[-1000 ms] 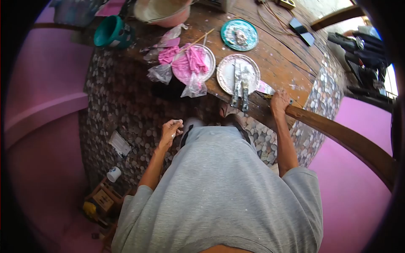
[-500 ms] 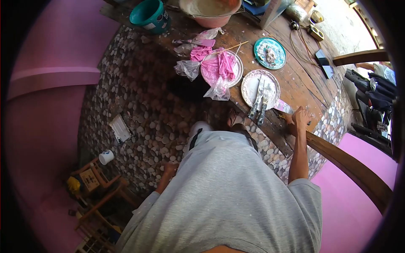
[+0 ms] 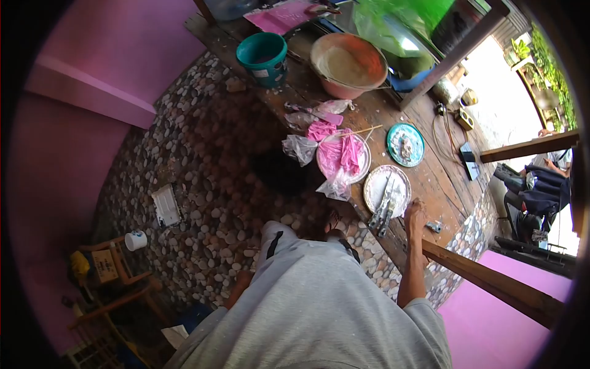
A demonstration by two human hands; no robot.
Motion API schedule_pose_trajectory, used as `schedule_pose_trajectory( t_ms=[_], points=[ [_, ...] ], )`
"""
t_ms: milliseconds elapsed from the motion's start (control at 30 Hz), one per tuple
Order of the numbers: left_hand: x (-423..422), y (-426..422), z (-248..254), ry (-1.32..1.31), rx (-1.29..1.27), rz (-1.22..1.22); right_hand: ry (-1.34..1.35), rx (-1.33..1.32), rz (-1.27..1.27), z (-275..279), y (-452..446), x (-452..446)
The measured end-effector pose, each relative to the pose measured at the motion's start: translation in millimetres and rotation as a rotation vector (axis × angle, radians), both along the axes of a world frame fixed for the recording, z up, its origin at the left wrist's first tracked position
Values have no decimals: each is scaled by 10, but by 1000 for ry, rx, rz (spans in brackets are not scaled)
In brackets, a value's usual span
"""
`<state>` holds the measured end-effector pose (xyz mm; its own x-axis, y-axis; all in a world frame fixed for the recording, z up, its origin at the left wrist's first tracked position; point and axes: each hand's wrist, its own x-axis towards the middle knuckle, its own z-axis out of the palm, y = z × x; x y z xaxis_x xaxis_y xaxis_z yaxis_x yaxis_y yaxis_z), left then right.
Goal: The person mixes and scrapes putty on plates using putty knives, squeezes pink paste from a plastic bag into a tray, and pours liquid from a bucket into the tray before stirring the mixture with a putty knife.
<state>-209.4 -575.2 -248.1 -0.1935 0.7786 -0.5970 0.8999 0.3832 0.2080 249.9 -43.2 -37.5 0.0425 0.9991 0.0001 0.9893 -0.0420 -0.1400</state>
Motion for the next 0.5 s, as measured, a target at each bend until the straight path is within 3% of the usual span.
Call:
schedule_pose_trajectory(
  t_ms=[33,67,267,300,400,500],
  points=[
    [-73,6,-71,5,14,-10,72,78,30,188,-44,-372],
    [-152,-14,-98,28,15,-27,131,-30,7,332,-62,-708],
    [-930,66,-77,-67,31,201,411,53,300,278,-262,-2293],
    [-1118,83,-24,-91,39,256,425,-34,292,328,-280,-2585],
    [-1679,60,359,-192,32,447,376,66,432,54,-353,-3152],
    [-2237,188,1016,-266,33,614,344,213,409,-91,-99,-3744]
  ],
)
